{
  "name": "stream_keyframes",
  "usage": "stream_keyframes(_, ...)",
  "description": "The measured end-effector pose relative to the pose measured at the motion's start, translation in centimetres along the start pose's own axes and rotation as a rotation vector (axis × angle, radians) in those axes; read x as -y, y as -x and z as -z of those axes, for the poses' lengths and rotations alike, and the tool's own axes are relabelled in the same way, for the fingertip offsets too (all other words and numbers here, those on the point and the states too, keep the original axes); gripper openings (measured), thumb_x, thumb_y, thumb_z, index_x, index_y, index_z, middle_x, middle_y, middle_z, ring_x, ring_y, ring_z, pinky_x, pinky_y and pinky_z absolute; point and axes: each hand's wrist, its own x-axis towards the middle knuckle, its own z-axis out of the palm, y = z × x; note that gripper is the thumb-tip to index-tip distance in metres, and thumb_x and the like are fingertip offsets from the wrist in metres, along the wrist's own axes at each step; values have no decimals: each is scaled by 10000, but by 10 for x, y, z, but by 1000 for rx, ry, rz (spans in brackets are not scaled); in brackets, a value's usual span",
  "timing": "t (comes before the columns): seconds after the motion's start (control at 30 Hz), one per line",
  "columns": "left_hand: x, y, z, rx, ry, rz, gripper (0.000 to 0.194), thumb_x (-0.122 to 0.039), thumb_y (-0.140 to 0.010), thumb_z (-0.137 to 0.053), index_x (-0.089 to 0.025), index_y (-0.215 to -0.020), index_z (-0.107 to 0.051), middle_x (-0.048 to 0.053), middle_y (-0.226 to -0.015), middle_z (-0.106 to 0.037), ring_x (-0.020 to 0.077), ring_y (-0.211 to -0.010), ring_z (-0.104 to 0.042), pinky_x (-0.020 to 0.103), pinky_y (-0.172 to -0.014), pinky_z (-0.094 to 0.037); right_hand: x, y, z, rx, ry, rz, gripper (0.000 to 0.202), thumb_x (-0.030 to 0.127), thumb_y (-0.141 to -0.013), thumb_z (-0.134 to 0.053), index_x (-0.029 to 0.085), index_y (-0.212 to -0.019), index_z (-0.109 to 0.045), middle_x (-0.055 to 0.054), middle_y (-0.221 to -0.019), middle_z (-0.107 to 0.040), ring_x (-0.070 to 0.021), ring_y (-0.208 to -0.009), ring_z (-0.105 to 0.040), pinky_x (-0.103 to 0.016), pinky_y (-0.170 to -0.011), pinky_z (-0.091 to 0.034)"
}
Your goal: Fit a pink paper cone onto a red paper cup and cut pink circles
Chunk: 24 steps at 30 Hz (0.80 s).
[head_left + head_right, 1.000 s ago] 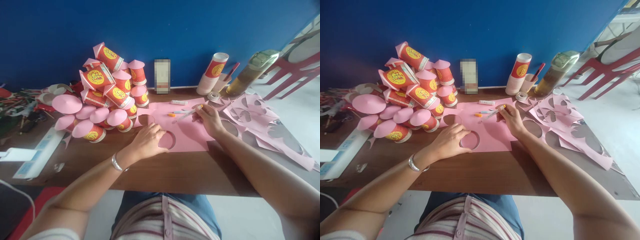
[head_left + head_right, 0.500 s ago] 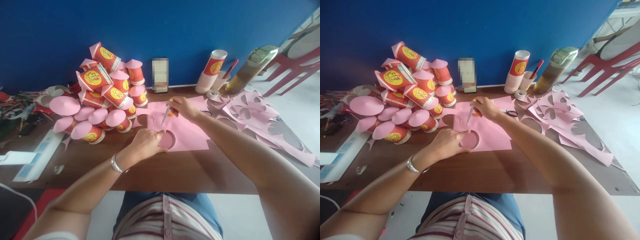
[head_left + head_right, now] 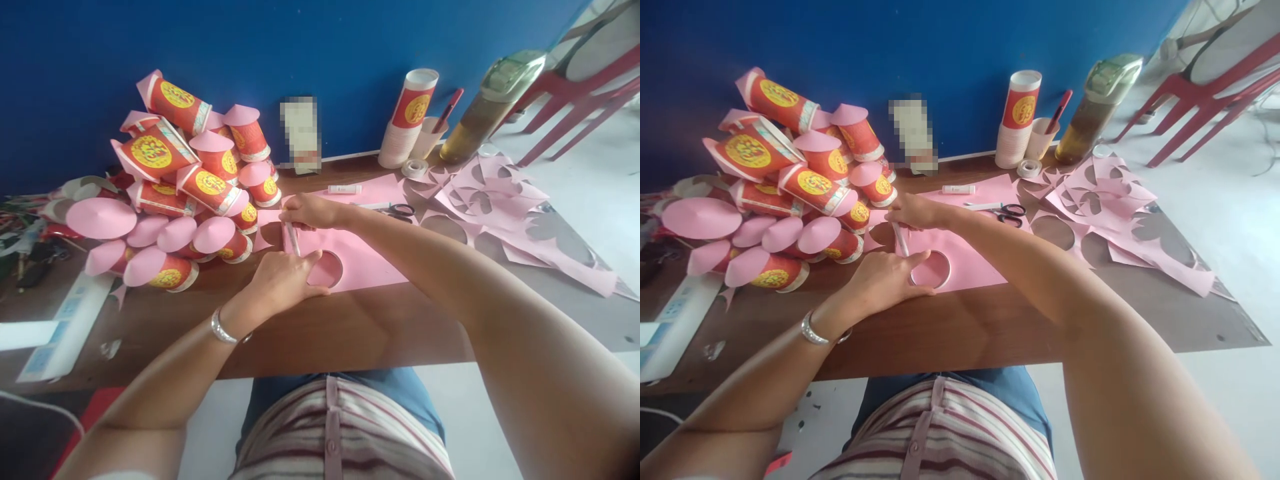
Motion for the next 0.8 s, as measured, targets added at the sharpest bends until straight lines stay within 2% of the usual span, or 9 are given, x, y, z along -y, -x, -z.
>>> stream_keyframes(0.13, -2, 0, 4, 26, -10, 15, 753, -704, -878, -655, -255, -1478, -578, 114, -849, -796, 367, -836, -781, 374, -688, -532, 0, -3, -4, 33, 48, -2, 365, 125, -1022, -538, 179, -662, -515, 55, -525, -499, -81, -471, -444, -202, -427, -347)
stream_keyframes(0.37, -2, -3, 0, 53, -7, 61, 754, -710, -885, -638, -290, -1505, -556, 129, -917, -799, 374, -907, -773, 407, -781, -547, -2, -7, -6, 84, 125, -18, 352, 135, -1025, -519, 177, -675, -521, 41, -564, -518, -87, -489, -468, -203, -441, -367)
stream_keyframes(0.57, 0, -3, 1, 40, 5, 44, 771, -708, -884, -637, -253, -1501, -561, 137, -890, -798, 372, -880, -776, 403, -766, -556, 1, -6, -5, 91, 196, -1, 336, 180, -1035, -539, 187, -700, -520, 44, -575, -512, -92, -492, -470, -210, -456, -351)
stream_keyframes(0.8, 1, -1, 1, 14, 58, 24, 748, -668, -865, -690, -238, -1470, -594, 143, -864, -793, 383, -842, -775, 425, -741, -570, 0, 2, 2, 52, 170, -5, 351, 156, -1040, -536, 193, -691, -515, 54, -524, -514, -87, -478, -482, -210, -477, -371)
